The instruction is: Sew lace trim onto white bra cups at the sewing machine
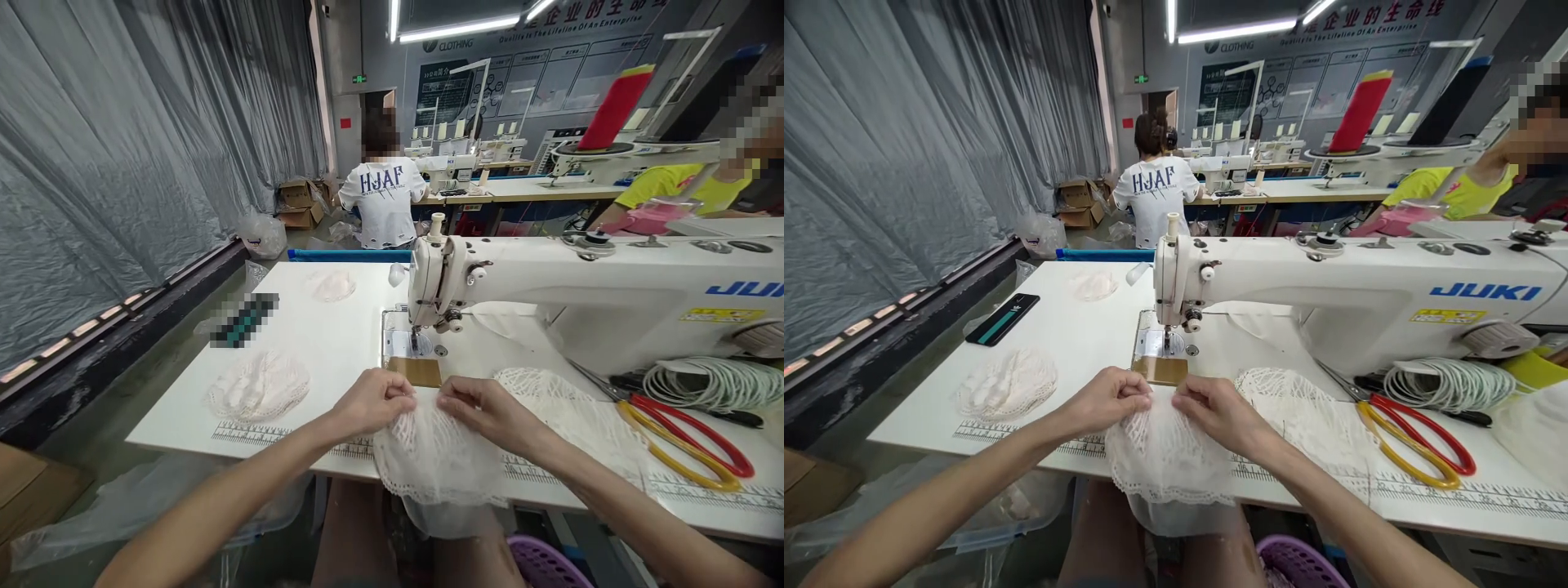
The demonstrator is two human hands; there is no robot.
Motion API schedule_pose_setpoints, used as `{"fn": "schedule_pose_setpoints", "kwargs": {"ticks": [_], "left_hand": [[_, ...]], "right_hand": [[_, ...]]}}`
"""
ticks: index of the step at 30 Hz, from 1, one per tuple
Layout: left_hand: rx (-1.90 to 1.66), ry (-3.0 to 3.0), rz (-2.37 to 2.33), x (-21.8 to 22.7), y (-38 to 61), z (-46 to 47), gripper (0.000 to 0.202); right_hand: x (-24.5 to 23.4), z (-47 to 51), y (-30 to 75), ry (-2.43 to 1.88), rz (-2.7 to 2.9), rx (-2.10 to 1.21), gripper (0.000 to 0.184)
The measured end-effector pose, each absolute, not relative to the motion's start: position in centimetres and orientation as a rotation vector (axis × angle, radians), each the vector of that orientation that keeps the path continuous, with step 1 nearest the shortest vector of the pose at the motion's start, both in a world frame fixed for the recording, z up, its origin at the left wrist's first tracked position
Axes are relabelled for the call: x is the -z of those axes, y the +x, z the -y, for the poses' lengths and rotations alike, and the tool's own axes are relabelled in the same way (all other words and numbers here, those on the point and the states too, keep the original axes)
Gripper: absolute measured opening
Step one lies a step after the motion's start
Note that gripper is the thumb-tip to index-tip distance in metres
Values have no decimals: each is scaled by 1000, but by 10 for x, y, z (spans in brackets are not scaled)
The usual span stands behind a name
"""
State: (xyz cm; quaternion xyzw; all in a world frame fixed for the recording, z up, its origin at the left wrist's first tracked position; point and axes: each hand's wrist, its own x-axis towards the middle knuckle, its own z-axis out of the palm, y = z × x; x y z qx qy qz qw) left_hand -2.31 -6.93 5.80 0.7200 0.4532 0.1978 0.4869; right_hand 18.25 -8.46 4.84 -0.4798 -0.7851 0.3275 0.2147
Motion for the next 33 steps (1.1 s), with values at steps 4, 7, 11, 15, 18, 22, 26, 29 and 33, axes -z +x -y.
{"fn": "schedule_pose_setpoints", "kwargs": {"ticks": [4, 7, 11, 15, 18, 22, 26, 29, 33], "left_hand": [[-415, 1926, -1202, -46, -11, 32, 18], [-416, 1967, -1229, -38, -3, 14, 18], [-412, 2029, -1236, -32, 5, 3, 16], [-402, 2070, -1240, -31, 9, -3, 13], [-393, 2094, -1237, -32, 11, -6, 12], [-329, 2149, -1267, -32, 11, -10, 18], [-319, 2337, -1388, -29, 9, -6, 21], [-537, 2584, -1444, -27, 7, 8, 22], [-734, 2866, -1111, -22, 4, 25, 21]], "right_hand": [[-30, 53, 183, -1435, 2305, -483, 26], [-19, 37, 184, -1483, 2304, -353, 26], [-15, 29, 190, -1506, 2319, -237, 26], [-18, 35, 190, -1378, 2302, 22, 20], [-18, 45, 187, -1145, 2361, 107, 19], [-13, 52, 184, -1062, 2459, 10, 21], [-10, 51, 187, -1045, 2461, 1, 24], [-11, 50, 188, -1038, 2457, -28, 23], [-12, 49, 188, -1034, 2447, -91, 25]]}}
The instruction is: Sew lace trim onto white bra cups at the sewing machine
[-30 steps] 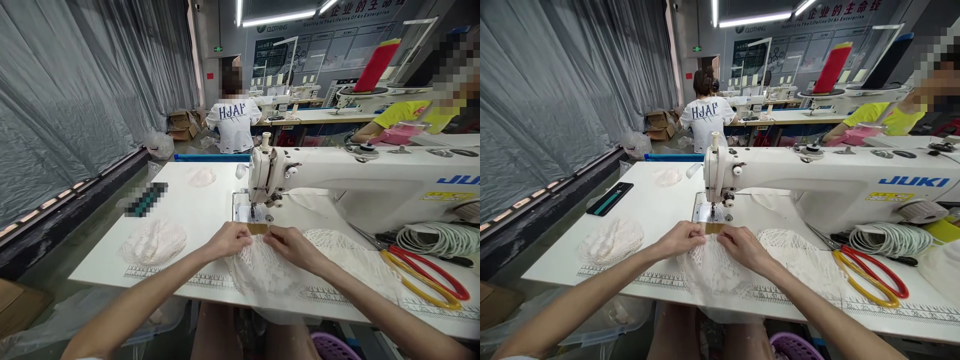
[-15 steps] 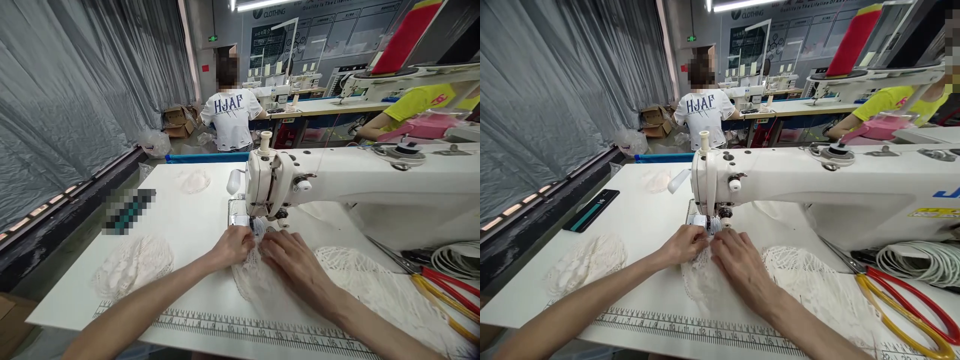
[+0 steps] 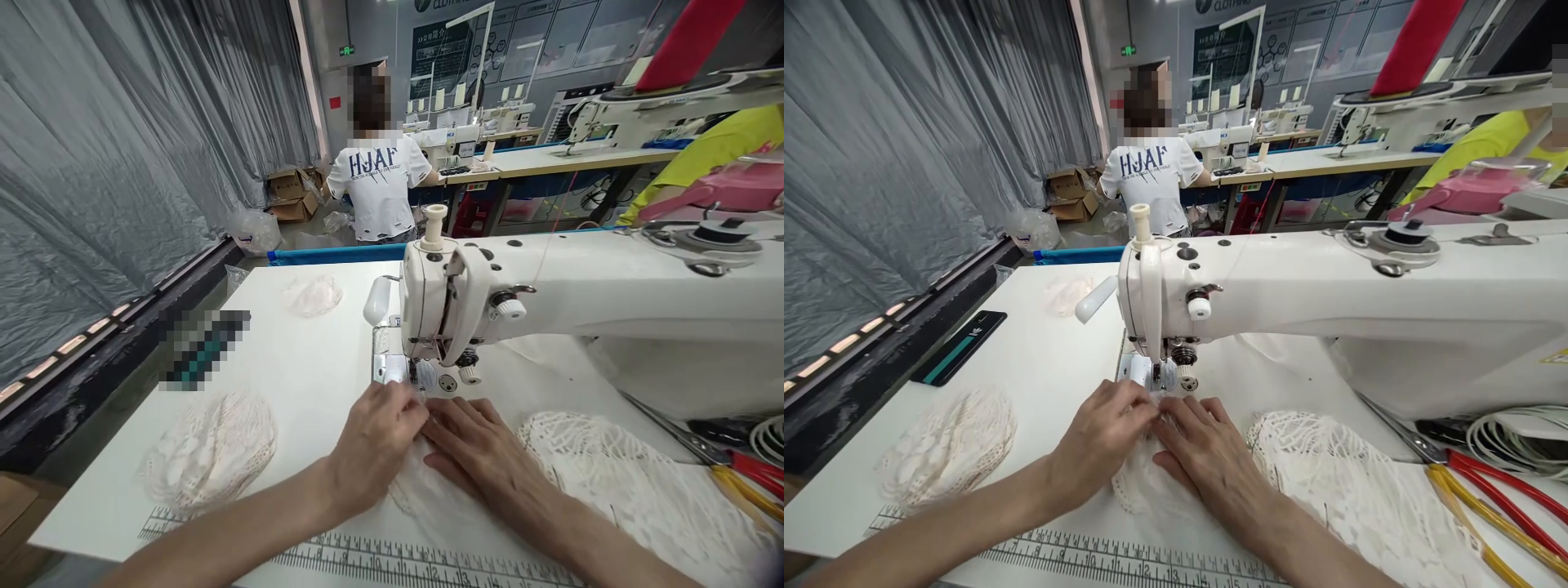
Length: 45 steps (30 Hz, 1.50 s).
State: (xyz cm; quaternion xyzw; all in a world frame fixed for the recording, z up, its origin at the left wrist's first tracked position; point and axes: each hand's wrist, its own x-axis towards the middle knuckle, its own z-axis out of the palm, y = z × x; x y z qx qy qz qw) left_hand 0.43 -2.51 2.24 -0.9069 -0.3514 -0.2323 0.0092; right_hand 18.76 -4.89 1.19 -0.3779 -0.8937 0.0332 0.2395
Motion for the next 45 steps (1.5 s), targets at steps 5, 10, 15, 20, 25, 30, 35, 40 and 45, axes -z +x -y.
{"fn": "schedule_pose_setpoints", "kwargs": {"ticks": [5, 10, 15, 20, 25, 30, 35, 40, 45], "left_hand": [[606, -2850, 1023, -13, 1, 17, 13], [597, -2825, 1025, -8, 2, -9, 15], [606, -2836, 1045, -8, 3, -24, 15], [592, -2850, 1080, -10, 3, -28, 16], [648, -2839, 984, -13, 0, -17, 15], [720, -3014, 680, -19, -6, 13, 22], [681, -2894, 680, -16, -8, 20, 17], [905, -2878, 872, -15, -6, 16, 14], [834, -2858, 846, -17, -4, 17, 8]], "right_hand": [[-9, 40, 191, -1067, 2438, 24, 25], [-4, 24, 198, -1123, 2433, 109, 29], [-3, 11, 205, -1110, 2417, 133, 32], [-5, 10, 209, -1099, 2473, 97, 31], [-15, 21, 211, -1031, 2519, -46, 34], [-21, 35, 208, -825, 2568, -105, 47], [-15, 42, 202, -877, 2552, 5, 35], [-13, 41, 197, -936, 2419, -54, 24], [-12, 40, 195, -928, 2348, -136, 30]]}}
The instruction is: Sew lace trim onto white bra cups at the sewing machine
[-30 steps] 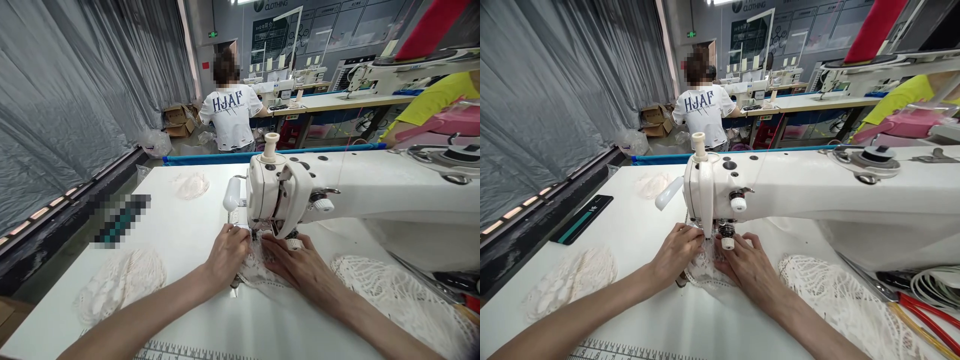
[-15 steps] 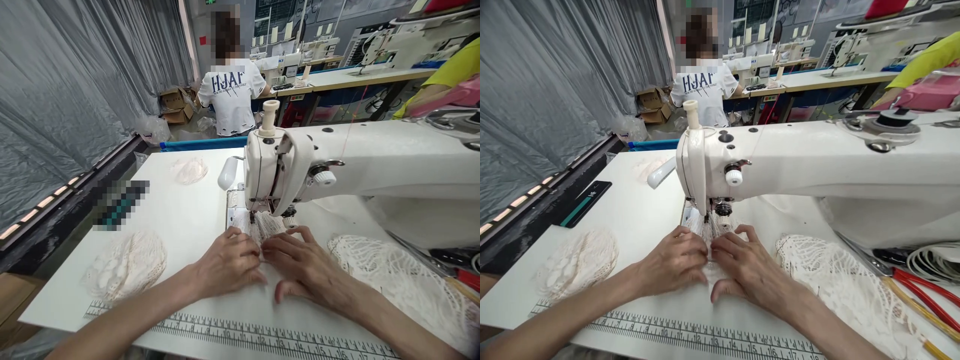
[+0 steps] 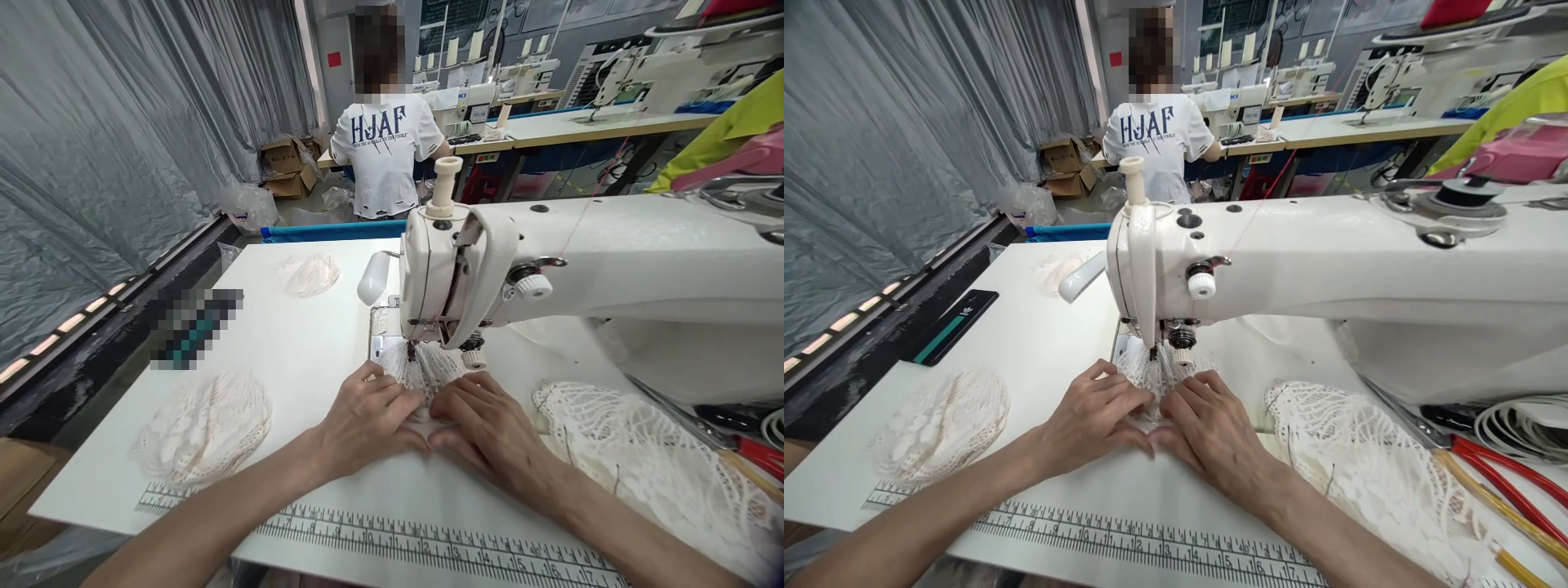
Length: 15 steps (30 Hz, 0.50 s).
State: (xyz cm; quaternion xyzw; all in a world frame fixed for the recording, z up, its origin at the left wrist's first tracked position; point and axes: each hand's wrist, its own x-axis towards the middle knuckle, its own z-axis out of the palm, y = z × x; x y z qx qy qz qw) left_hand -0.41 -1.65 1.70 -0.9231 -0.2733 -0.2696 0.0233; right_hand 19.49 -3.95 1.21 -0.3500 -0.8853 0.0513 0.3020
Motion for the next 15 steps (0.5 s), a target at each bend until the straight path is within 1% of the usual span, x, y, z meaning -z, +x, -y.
{"fn": "schedule_pose_setpoints", "kwargs": {"ticks": [1, 3, 5, 6, 7, 10, 13, 15], "left_hand": [[802, -2832, 830, -16, -4, 16, 7], [783, -2789, 833, -14, -5, 16, 20], [811, -2762, 884, -11, -6, 15, 26], [830, -2745, 909, -10, -6, 14, 26], [838, -2730, 925, -10, -6, 14, 26], [782, -2721, 927, -9, -4, 15, 21], [647, -2757, 923, -11, -4, 19, 18], [588, -2795, 921, -13, -6, 22, 20]], "right_hand": [[-12, 40, 195, -932, 2359, -127, 31], [-11, 41, 193, -958, 2377, -80, 32], [-9, 41, 191, -993, 2367, -14, 22], [-8, 41, 190, -1008, 2356, 21, 17], [-7, 41, 189, -1023, 2343, 57, 16], [-5, 40, 185, -1052, 2324, 145, 20], [-6, 42, 185, -1064, 2349, 104, 20], [-8, 44, 187, -1064, 2368, 25, 22]]}}
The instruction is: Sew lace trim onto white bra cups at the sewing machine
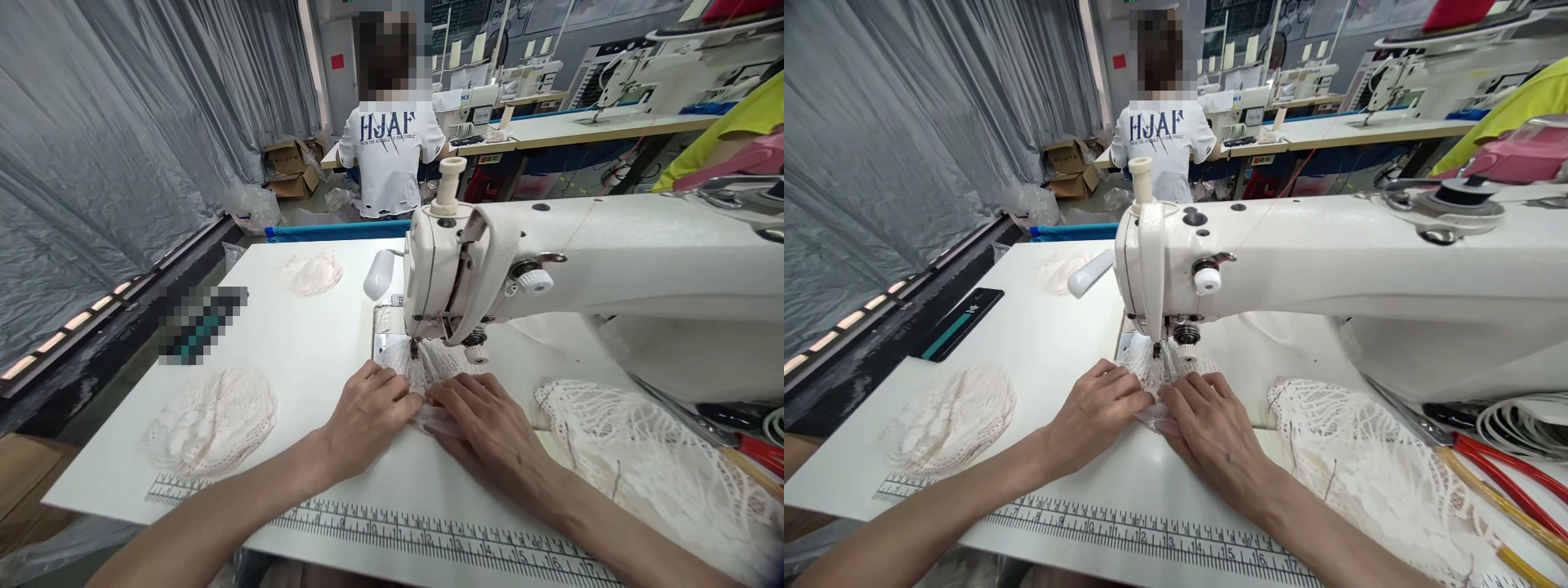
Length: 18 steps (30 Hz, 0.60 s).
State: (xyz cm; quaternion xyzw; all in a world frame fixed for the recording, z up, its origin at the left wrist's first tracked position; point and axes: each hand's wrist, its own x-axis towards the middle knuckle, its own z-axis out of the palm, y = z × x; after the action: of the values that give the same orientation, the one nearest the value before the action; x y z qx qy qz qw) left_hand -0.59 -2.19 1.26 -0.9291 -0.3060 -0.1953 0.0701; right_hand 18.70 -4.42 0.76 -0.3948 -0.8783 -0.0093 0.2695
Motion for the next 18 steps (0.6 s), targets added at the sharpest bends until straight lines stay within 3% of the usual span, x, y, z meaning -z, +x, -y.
{"fn": "schedule_pose_setpoints", "kwargs": {"ticks": [18], "left_hand": [[663, -2881, 726, -28, -9, 28, 17]], "right_hand": [[-13, 53, 198, -837, 2495, -200, 27]]}}
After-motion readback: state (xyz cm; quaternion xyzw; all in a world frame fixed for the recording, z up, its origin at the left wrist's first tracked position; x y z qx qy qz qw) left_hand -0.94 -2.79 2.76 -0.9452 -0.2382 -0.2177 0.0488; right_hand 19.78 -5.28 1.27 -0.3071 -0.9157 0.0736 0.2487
